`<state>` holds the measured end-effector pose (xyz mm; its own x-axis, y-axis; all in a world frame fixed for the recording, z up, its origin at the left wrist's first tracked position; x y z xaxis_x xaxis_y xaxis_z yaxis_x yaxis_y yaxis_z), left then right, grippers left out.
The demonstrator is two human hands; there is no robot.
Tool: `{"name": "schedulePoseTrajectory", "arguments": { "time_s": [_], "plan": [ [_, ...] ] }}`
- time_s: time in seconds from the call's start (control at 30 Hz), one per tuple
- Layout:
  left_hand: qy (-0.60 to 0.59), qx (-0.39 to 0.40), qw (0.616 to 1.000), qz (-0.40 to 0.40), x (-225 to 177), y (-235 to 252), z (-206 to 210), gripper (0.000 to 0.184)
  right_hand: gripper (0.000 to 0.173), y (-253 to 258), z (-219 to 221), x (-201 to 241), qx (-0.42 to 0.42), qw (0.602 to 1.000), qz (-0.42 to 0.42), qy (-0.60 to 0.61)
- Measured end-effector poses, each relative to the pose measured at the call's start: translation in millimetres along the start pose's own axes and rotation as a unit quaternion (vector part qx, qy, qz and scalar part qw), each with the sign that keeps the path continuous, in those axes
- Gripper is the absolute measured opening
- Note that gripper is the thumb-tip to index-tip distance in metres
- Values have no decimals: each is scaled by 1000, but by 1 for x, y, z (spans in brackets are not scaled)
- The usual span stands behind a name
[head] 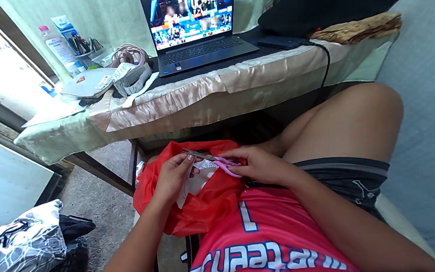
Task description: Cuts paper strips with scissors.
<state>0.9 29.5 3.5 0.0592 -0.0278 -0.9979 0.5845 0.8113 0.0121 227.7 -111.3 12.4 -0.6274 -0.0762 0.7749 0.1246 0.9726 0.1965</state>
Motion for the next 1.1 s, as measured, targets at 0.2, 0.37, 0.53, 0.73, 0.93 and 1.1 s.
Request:
{"name": "schedulePoseTrajectory", "arguments": {
  "time_s": [0.2, 0.37, 0.53, 0.73, 0.93, 1.1],
  "plan": [
    [1, -3, 1000, -3, -1, 0, 0, 26, 33, 0, 0, -1, -6, 1000, 6, 10],
    [1, 1, 1000, 2, -2, -1, 0, 26, 33, 0, -1, -1, -7, 1000, -2, 2],
    [-5, 2, 1000, 5, 2, 1, -2, 25, 45, -1, -1, 3, 14, 1000, -20, -1],
    [-2, 1, 1000, 5, 1, 1, -1, 25, 43, -2, -1, 2, 4, 999, -23, -21],
    [-1, 2, 1000, 5, 0, 0, 0, 26, 40, -2, -1, 0, -1, 1000, -22, -15],
    [-5, 3, 1000, 1, 0, 0, 0, 26, 37, -2, 0, 1, -2, 1000, -16, -4]
  ]
}}
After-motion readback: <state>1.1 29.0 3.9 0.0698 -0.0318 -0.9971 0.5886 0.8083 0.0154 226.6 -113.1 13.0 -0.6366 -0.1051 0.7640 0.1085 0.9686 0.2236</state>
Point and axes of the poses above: each hand's wrist, its own y-axis towards the middle knuckle, its own z-axis out of the palm, x = y × z, the point moved 1 cm from there along y, towards the middle knuckle, and after that the axes turned 8 degrees about -x, right-handed, at the moved point
